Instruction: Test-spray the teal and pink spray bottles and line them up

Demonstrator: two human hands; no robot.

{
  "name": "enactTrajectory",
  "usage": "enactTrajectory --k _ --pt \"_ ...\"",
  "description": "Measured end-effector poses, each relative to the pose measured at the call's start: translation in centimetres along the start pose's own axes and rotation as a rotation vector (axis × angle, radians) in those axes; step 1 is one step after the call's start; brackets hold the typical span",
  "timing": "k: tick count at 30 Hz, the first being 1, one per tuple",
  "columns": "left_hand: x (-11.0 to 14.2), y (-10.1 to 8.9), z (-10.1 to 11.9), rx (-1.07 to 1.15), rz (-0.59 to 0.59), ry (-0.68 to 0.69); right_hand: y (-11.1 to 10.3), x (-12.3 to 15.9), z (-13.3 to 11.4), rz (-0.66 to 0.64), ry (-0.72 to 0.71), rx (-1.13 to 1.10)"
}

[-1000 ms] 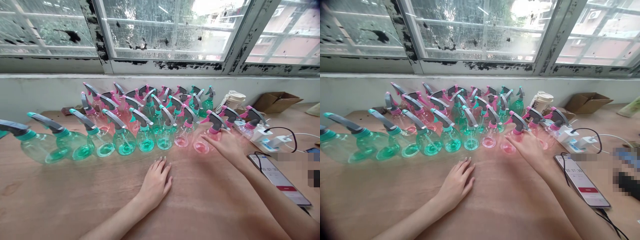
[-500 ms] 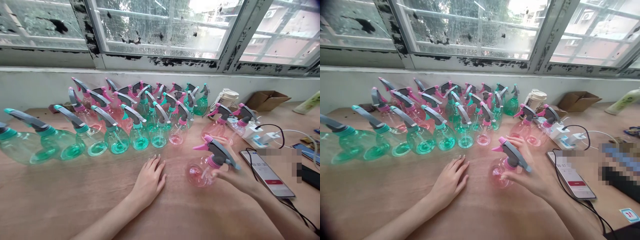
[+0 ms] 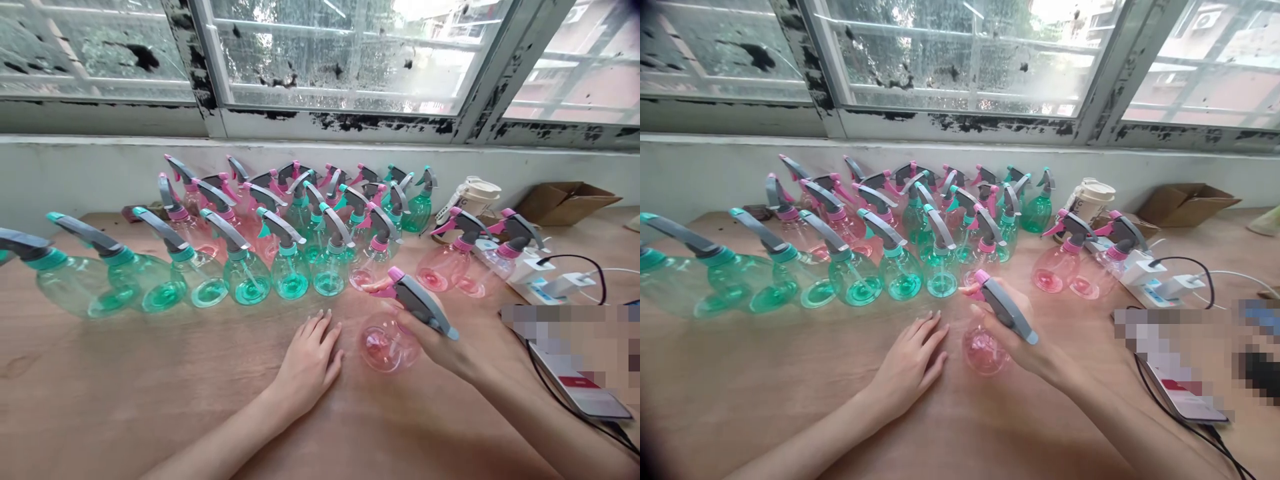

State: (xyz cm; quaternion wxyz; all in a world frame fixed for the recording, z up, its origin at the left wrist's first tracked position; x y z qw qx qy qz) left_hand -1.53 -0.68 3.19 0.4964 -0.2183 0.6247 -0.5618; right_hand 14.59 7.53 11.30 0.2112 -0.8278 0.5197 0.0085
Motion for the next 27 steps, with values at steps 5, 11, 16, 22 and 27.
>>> enactTrajectory --k 5,11,16,22,27 --pt "0.2 0.1 0.0 0.008 0.008 -0.007 1.4 -1.0 -0.6 -0.002 -0.144 0.003" --pt "0.0 0.0 0.0 0.008 -0.006 -0.001 3.1 -1.9 -1.6 -0.112 -0.182 -0.032" --pt "-0.1 -0.1 0.0 0.021 0.007 0.006 3.2 -2.4 -2.0 -0.091 -0.172 -0.01" --pt "-0.1 -0.2 0.0 0.04 0.005 -0.002 3.0 -2.3 -1.7 -0.124 -0.181 -0.069" --pt "-0.2 -0.4 -0.1 0.034 0.009 -0.01 3.1 -1.8 -1.3 -0.106 -0.12 -0.11"
Point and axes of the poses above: each hand's wrist, its own x-axis away from the middle knuckle, its own y-axis out of the palm, z = x × y, the point moved 6 cm from there along -x, towards the middle knuckle, and after that the axes turned 9 degrees about y, right-handed, at the moved point
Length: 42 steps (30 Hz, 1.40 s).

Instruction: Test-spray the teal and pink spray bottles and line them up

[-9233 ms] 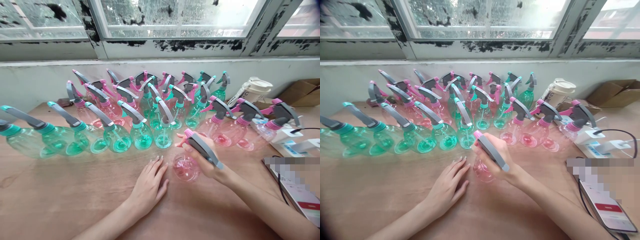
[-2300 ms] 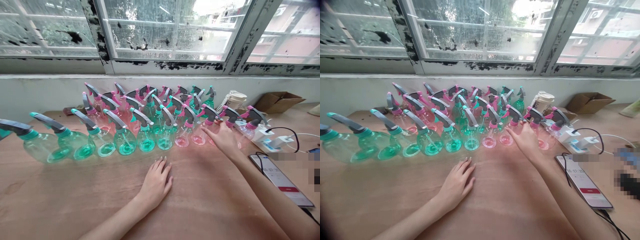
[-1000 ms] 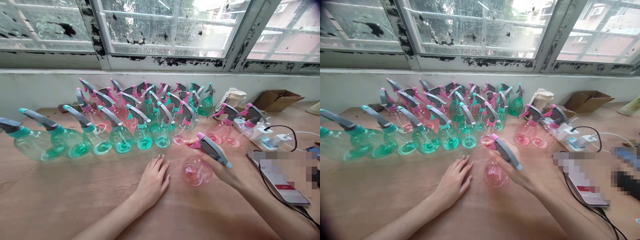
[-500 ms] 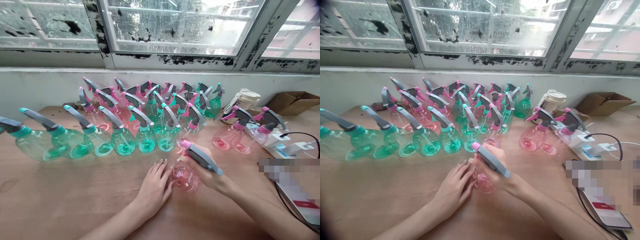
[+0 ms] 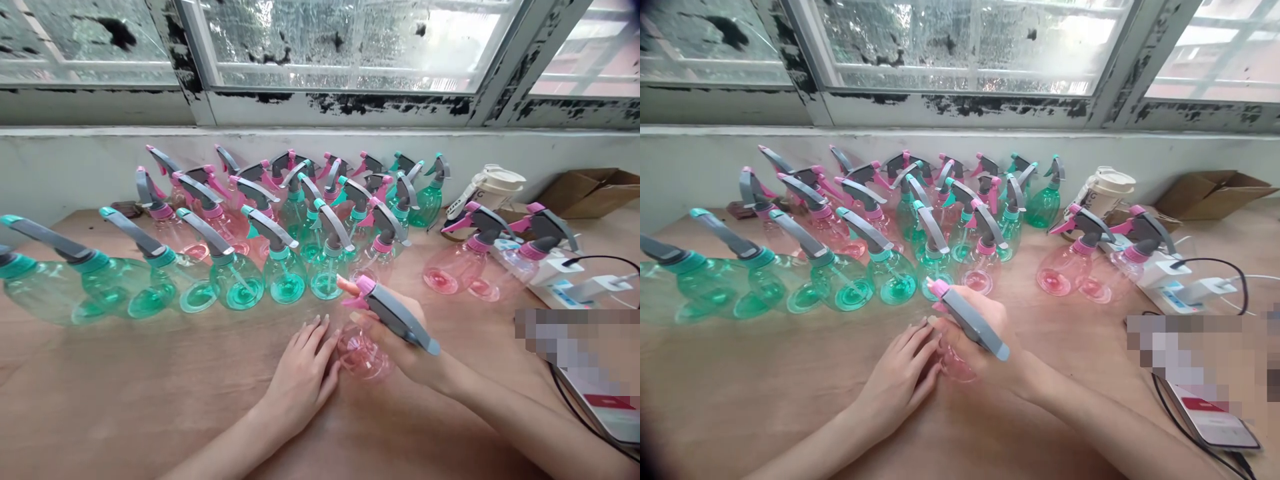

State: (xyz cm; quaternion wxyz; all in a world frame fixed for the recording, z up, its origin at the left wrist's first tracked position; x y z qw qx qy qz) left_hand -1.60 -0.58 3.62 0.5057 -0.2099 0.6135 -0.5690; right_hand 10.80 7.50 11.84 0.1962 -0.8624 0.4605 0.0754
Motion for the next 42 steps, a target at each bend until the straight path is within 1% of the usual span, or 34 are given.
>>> enactTrajectory --k 6,12,17,23,28,31,33,36,39,42 --pt "0.1 0.0 0.0 -0.005 0.001 0.007 0.0 0.0 0.0 0.002 0.062 -0.023" --pt "0.0 0.0 0.0 -0.008 0.003 0.01 -0.2 0.0 -0.1 0.032 0.04 -0.026" --pt "0.0 0.0 0.1 -0.015 -0.01 0.009 -0.1 -0.2 0.0 0.013 0.108 -0.027" --pt "0.1 0.1 0.0 -0.009 0.002 0.011 -0.3 -0.4 -0.3 0.035 0.051 0.049" --pt "0.1 0.2 0.1 -0.02 -0.024 0.007 -0.7 -0.2 -0.7 0.08 -0.028 0.13" --pt "0.2 0.3 0.1 -0.017 -0.028 0.004 -0.8 -0.2 -0.8 0.059 -0.049 0.132" --pt "0.2 0.3 0.1 -0.007 -0.024 0.001 -0.8 -0.3 -0.6 0.024 -0.038 0.107" --pt "0.2 0.2 0.0 0.01 -0.017 -0.008 -0.7 -0.4 0.0 -0.006 0.027 0.068" --pt "0.1 0.2 0.1 0.013 -0.026 -0.015 -0.6 -0.2 0.5 0.0 0.061 0.06" --pt "0.1 0.2 0.1 0.008 -0.032 -0.011 -0.5 0.0 0.7 0.012 0.059 0.053"
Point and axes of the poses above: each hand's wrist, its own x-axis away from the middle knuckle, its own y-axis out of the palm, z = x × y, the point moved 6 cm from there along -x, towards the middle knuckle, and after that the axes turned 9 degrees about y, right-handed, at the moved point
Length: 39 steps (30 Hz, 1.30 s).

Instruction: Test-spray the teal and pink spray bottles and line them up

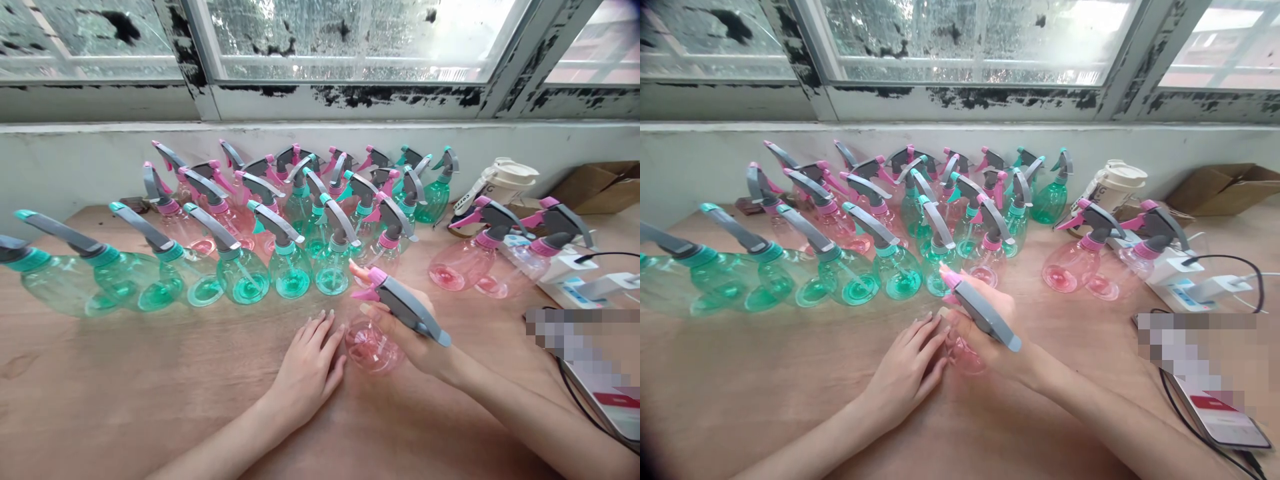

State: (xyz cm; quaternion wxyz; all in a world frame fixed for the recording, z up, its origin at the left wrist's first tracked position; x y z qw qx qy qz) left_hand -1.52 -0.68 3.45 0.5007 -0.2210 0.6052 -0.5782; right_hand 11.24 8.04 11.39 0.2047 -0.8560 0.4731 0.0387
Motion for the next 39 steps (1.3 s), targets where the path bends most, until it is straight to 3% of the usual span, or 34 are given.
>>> enactTrajectory --k 10,22,31,39 --pt "0.1 0.0 0.0 0.019 0.035 -0.007 0.2 0.1 0.1 -0.052 0.019 -0.039" --pt "0.0 0.2 0.0 -0.002 -0.009 0.005 -0.2 -0.6 -2.1 -0.047 -0.145 0.058" --pt "0.0 0.2 0.0 0.001 -0.006 0.008 -0.6 0.2 -1.3 -0.015 -0.144 0.107" --pt "-0.1 0.0 0.1 0.002 0.016 0.016 -0.3 0.6 -0.8 -0.069 -0.088 0.047"
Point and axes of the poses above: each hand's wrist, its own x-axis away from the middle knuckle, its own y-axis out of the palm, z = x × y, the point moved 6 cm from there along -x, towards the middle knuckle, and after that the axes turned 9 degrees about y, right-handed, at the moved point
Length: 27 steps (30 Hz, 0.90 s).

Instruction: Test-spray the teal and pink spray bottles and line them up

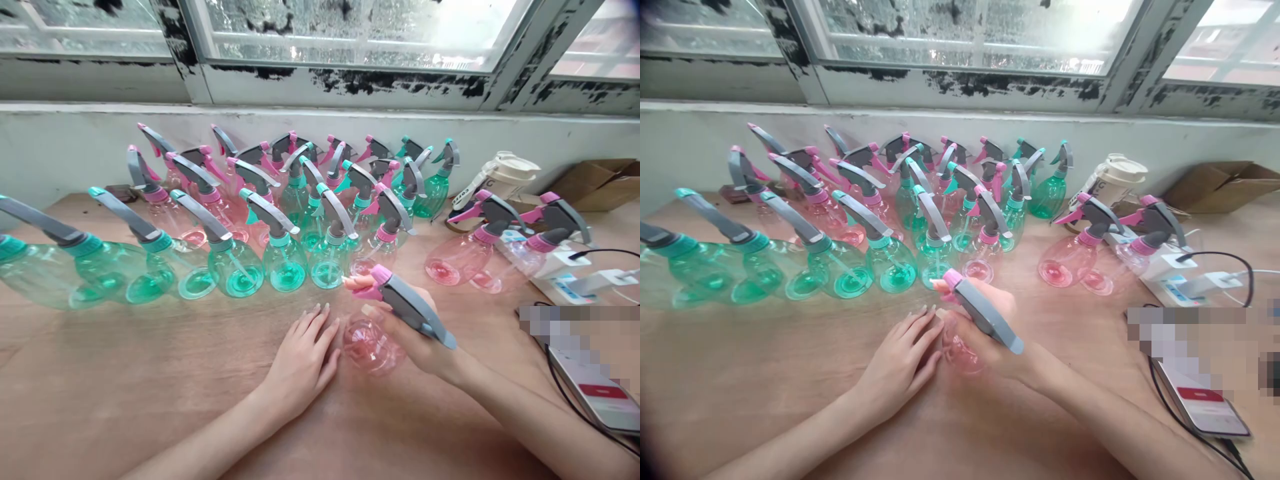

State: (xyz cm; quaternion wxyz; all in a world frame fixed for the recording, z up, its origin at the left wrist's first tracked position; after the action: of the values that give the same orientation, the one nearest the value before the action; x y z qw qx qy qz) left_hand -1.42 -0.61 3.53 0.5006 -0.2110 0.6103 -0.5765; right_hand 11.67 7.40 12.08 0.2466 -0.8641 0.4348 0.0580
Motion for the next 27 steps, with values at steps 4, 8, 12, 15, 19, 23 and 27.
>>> enactTrajectory --k 4,8,12,15,19,23,27 --pt "0.0 0.1 -0.1 -0.003 0.001 0.009 0.1 0.1 0.1 0.021 0.015 -0.015" --pt "0.0 0.1 -0.2 -0.01 -0.008 0.005 0.0 0.2 0.0 0.034 0.018 -0.028" --pt "0.0 0.2 -0.2 -0.011 -0.012 0.004 0.0 0.2 0.0 0.025 0.004 -0.007" --pt "0.0 0.2 -0.2 -0.015 -0.013 0.003 0.1 0.1 -0.1 0.021 -0.02 -0.031" --pt "0.0 0.1 -0.2 -0.014 -0.012 0.001 0.2 0.1 -0.2 0.004 -0.014 -0.076" --pt "0.0 0.1 -0.1 -0.016 -0.008 0.011 0.0 0.0 -0.6 0.001 -0.055 -0.093" --pt "0.0 0.1 -0.2 -0.01 -0.014 0.012 -0.2 0.1 -1.1 0.031 -0.105 0.007"
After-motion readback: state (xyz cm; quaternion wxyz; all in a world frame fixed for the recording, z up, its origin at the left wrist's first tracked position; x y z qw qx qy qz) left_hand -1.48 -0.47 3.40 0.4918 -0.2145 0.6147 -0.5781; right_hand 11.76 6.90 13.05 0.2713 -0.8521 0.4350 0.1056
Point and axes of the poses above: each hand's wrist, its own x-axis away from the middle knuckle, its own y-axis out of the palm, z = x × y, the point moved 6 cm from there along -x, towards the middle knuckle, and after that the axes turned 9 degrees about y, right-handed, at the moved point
